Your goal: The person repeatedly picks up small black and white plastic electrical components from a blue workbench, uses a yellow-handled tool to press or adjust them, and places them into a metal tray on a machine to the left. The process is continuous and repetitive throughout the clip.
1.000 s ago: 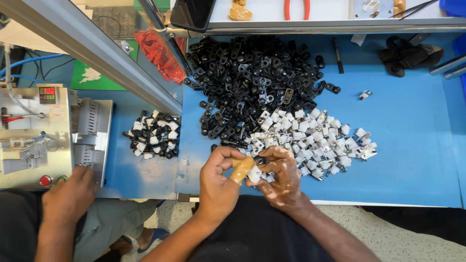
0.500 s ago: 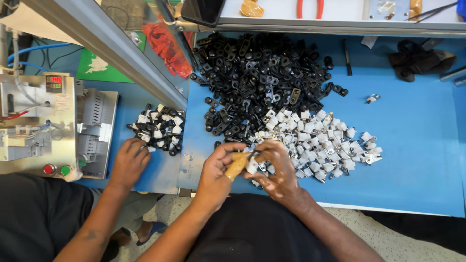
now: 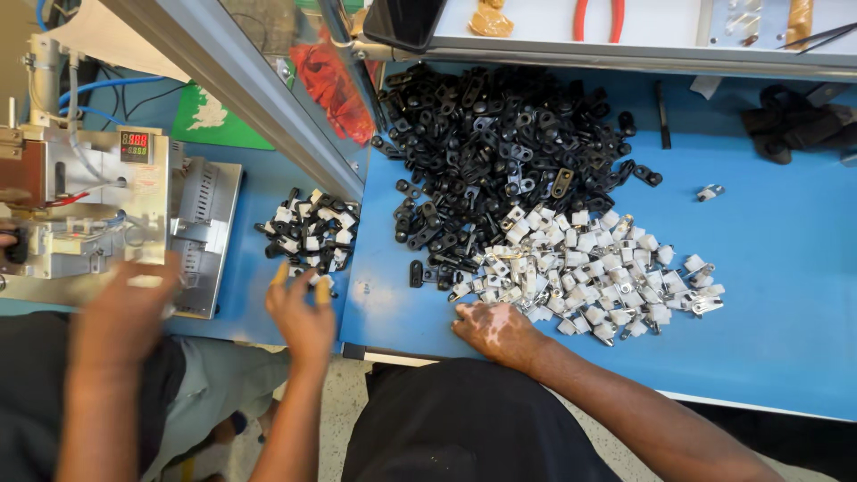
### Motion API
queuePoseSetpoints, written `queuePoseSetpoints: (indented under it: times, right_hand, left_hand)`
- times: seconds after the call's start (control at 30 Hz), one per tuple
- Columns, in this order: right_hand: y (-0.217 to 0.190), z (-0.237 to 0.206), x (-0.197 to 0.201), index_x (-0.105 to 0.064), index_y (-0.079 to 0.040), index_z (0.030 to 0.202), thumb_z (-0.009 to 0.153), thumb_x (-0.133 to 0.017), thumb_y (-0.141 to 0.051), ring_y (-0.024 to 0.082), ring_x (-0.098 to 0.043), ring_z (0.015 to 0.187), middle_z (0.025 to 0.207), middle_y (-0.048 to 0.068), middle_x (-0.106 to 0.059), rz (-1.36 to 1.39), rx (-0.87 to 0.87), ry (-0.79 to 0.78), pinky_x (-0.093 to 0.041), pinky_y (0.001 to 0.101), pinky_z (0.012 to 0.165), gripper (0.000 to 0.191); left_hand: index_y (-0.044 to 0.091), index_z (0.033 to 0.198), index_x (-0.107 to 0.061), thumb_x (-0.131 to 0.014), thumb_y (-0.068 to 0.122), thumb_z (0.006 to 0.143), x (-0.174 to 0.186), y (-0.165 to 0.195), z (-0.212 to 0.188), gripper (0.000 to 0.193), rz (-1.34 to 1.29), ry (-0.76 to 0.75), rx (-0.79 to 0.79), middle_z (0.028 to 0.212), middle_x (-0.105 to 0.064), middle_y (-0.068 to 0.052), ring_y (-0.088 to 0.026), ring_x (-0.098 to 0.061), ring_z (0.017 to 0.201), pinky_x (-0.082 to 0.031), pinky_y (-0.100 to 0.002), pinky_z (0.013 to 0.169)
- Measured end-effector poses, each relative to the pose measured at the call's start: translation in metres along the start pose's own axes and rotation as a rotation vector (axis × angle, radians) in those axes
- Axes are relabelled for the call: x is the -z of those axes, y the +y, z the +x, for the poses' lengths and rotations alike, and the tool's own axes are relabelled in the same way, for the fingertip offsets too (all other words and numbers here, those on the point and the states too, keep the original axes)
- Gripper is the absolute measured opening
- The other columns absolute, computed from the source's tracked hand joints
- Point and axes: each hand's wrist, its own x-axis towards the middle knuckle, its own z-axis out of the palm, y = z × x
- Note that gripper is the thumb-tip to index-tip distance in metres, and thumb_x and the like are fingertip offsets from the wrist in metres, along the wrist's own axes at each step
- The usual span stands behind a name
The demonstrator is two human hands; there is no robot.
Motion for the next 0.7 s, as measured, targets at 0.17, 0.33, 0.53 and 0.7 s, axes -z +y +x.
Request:
queuePoseSetpoints:
  times: [0.17,0.33,0.53,0.7]
  right_hand:
    - [0.000,-0.003,0.001,-0.052,-0.003,0.091,0.069,-0.049,-0.003,0.022,-0.054,0.076,0.091,0.013,-0.050,0.171,-0.188,-0.190,-0.048,0.0304,0.059,0.022]
    - [0.000,-0.010,0.009,-0.052,0.000,0.089,0.065,-0.051,-0.003,0.024,-0.052,0.079,0.092,0.016,-0.050,0.151,-0.134,0.052,-0.047,0.0307,0.061,0.024]
    - [-0.003,0.011,0.028,-0.051,-0.003,0.094,0.073,-0.047,-0.009,0.021,-0.052,0.082,0.093,0.012,-0.051,0.234,-0.444,-0.322,-0.044,0.0295,0.070,0.022]
    - [-0.005,0.006,0.073,-0.053,-0.006,0.093,0.081,-0.044,-0.020,0.018,-0.050,0.087,0.092,0.009,-0.055,0.726,-0.593,-0.140,-0.040,0.0318,0.076,0.021]
  left_hand:
    - [0.005,0.086,-0.058,-0.064,0.018,0.062,-0.029,0.046,-0.014,0.029,-0.090,-0.277,-0.341,0.104,-0.047,-0.018,-0.034,-0.038,0.099,-0.030,-0.040,0.084]
    - [0.006,0.091,-0.055,-0.058,0.010,0.071,-0.043,0.052,-0.021,0.020,-0.236,-0.316,-0.252,0.098,-0.054,-0.010,-0.028,-0.050,0.091,-0.040,-0.033,0.079]
    - [0.000,0.096,-0.051,-0.046,-0.001,0.074,-0.038,0.053,-0.018,0.023,-0.896,-0.464,0.417,0.098,-0.055,-0.006,-0.016,-0.056,0.086,-0.044,-0.024,0.075]
    - [-0.004,0.101,-0.052,-0.050,-0.004,0.074,-0.019,0.068,-0.022,0.026,-1.023,-0.537,0.389,0.100,-0.051,-0.004,-0.011,-0.050,0.085,-0.039,-0.022,0.076]
